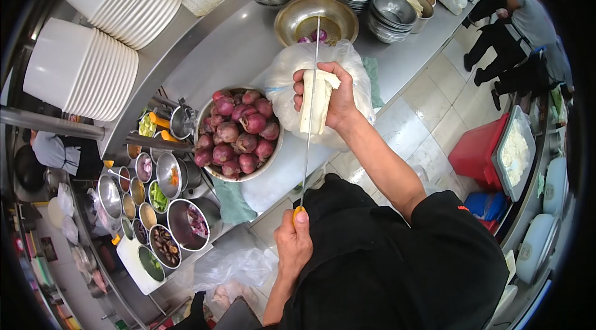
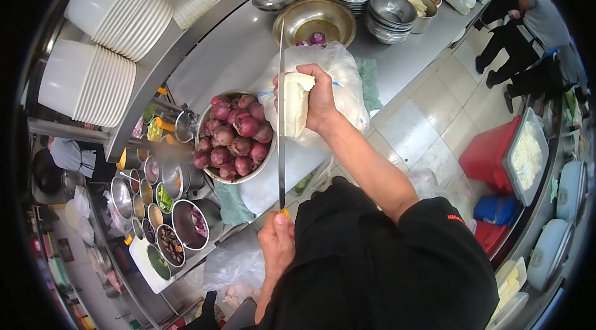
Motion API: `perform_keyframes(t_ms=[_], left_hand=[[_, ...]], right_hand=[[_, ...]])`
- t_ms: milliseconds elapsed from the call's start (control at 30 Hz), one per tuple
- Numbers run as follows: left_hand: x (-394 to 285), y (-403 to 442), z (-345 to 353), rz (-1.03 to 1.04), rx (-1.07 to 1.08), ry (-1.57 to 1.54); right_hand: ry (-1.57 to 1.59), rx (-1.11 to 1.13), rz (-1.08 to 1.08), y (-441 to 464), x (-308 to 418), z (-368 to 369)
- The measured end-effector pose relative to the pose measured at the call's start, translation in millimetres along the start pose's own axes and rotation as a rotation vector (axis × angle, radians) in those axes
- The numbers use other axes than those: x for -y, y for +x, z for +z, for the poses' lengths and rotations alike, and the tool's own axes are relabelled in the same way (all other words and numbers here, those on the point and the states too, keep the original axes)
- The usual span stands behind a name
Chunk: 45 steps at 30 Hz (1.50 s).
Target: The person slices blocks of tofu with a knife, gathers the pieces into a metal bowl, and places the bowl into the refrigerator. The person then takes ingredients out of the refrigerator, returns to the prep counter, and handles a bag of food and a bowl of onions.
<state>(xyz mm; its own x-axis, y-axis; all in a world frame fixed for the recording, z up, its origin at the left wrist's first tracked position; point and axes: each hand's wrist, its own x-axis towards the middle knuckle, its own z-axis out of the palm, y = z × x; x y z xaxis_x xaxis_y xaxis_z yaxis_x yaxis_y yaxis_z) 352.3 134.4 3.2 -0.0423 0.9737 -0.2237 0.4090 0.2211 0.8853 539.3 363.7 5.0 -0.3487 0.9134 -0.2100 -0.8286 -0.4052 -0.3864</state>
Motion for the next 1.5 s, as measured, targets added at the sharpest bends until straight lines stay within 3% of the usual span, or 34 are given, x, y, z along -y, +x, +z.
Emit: perform_keyframes(t_ms=[100,600,1200,1500], left_hand=[[0.2,0.7,0.5,0.073,-0.032,0.009],[7.2,-6.5,-12.4,0.030,-0.030,0.029],[3.0,-13.0,-25.7,-0.098,0.026,0.067],[12.9,-0.8,-16.8,-0.094,0.022,0.083]], right_hand=[[0.011,0.030,0.003,3.2,-2.8,0.1],[0.061,0.011,0.012,3.5,-16.4,11.5],[-0.150,0.075,-0.081,3.6,-25.5,6.9],[-0.046,0.066,-0.014,-4.1,-27.5,15.2]])
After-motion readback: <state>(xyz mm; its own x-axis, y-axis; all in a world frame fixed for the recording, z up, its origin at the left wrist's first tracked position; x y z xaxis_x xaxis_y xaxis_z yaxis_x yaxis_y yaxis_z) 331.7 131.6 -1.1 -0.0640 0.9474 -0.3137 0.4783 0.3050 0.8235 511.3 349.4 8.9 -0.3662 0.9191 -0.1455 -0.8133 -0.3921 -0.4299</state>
